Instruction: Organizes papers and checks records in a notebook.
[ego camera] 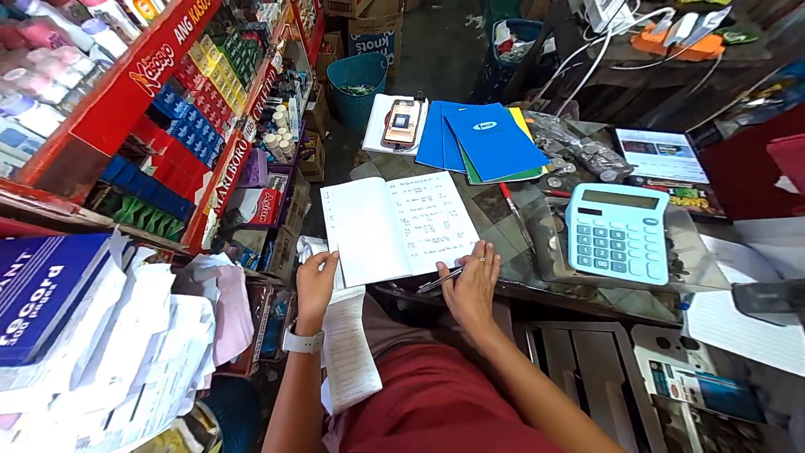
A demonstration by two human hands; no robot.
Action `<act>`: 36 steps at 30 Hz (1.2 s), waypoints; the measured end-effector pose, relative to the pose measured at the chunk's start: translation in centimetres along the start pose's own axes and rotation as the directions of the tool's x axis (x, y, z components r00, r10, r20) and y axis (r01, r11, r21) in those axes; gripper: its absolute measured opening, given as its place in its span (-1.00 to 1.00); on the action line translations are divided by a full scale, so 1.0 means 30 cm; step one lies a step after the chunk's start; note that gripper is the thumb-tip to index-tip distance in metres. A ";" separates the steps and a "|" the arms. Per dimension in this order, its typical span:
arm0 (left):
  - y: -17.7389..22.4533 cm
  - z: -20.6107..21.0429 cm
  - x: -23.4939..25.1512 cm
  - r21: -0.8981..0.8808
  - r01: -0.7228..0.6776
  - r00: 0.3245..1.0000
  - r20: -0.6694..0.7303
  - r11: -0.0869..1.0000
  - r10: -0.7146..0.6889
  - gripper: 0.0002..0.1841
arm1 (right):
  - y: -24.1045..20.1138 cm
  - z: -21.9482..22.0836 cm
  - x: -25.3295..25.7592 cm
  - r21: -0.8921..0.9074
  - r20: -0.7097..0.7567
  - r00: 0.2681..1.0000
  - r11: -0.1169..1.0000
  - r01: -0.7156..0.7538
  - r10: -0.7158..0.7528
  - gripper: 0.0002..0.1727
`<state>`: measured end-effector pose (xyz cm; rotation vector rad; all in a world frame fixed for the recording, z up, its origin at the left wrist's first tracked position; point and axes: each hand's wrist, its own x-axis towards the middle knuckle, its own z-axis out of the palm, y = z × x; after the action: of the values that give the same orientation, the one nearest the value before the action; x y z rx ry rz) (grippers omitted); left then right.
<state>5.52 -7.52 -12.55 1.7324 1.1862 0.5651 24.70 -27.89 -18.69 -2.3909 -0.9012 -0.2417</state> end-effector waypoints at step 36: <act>-0.008 0.003 -0.004 -0.017 -0.008 1.000 -0.013 1.000 0.008 -0.75 | -0.005 0.003 -0.004 0.008 -0.024 1.000 1.000 -0.003 0.003 -0.38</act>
<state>5.42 -7.64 -12.80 1.7224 1.1809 0.5902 24.52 -27.81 -18.74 -2.3771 -0.8863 -0.2647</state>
